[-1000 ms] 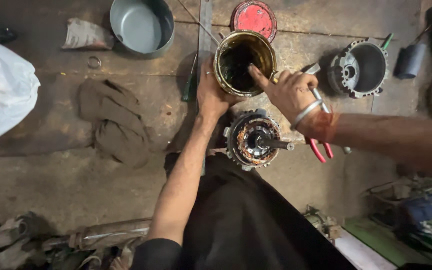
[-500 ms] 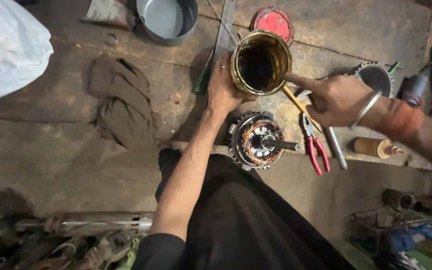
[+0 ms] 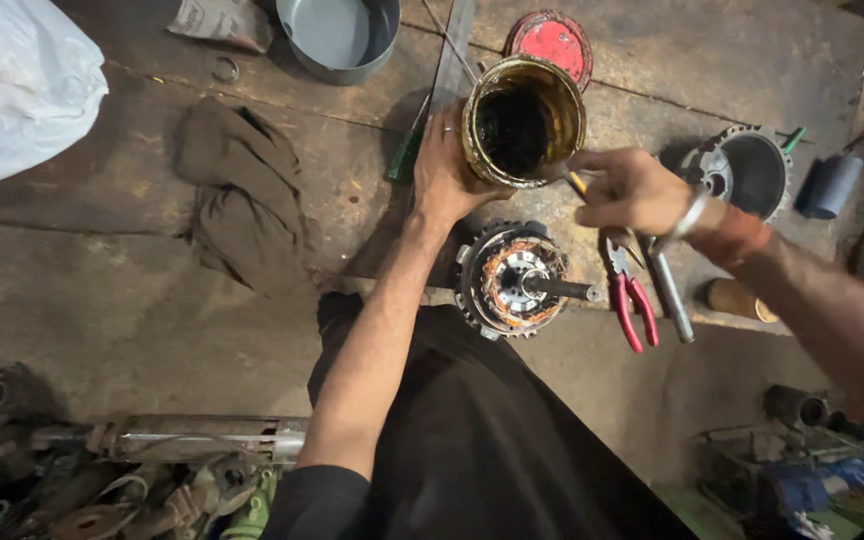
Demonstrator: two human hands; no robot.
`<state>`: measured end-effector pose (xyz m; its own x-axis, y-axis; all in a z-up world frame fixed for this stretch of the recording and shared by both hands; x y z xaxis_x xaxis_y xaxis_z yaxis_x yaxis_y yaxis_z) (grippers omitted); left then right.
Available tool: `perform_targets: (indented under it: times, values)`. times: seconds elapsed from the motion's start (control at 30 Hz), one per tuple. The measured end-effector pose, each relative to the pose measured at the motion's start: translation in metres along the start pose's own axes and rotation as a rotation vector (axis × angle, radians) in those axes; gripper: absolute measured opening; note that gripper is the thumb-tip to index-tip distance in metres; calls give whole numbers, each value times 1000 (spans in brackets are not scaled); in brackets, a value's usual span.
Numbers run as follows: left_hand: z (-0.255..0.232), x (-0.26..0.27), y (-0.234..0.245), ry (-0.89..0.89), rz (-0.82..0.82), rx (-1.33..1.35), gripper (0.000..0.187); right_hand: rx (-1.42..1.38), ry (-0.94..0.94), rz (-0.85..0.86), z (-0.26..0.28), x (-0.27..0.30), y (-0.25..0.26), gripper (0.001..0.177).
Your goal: The person cleans a motor rotor with a brush, then inserts it into a stator. They use a hammer to tap the assembly, apply oil from a bottle, and use a brush to spread the oil inside the stator.
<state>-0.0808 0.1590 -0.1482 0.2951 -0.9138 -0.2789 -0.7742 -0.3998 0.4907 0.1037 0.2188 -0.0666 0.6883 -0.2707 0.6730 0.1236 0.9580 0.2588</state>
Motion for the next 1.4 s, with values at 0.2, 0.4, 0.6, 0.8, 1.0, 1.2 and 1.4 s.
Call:
perform_targets:
  times: [0.2, 0.4, 0.6, 0.8, 1.0, 1.2, 1.4]
  values:
    - [-20, 10, 15, 64, 2, 52, 118, -1153, 694, -8, -15, 68, -12, 54]
    - [-75, 70, 68, 527, 363, 152, 42, 54, 399, -769, -38, 123, -78, 77]
    - [-222, 54, 72, -204, 515, 227, 36, 479, 271, -870, -31, 116, -127, 76]
    - [-226, 49, 48, -255, 623, 263, 27, 572, 297, -844, -38, 97, -135, 64]
    - [-219, 54, 43, -302, 622, 267, 25, 662, 331, -808, -36, 93, -138, 62]
    - [-215, 56, 40, -298, 621, 286, 25, 1273, 74, -826, -27, 103, -156, 56]
    - [-216, 55, 40, -314, 602, 292, 25, 1130, 207, -882, 4, 141, -140, 68]
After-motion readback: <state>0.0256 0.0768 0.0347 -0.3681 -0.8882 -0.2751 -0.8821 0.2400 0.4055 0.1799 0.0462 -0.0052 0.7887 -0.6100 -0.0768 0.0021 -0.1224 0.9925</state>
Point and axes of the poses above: each hand's wrist, its own x-axis away from the middle knuckle, its own y-axis out of the back of the hand, z = x × y, the point moved 10 cm from there along -x, towards the middle knuckle, and after that the axes turned 8 degrees about z, right-handed, at the moved point
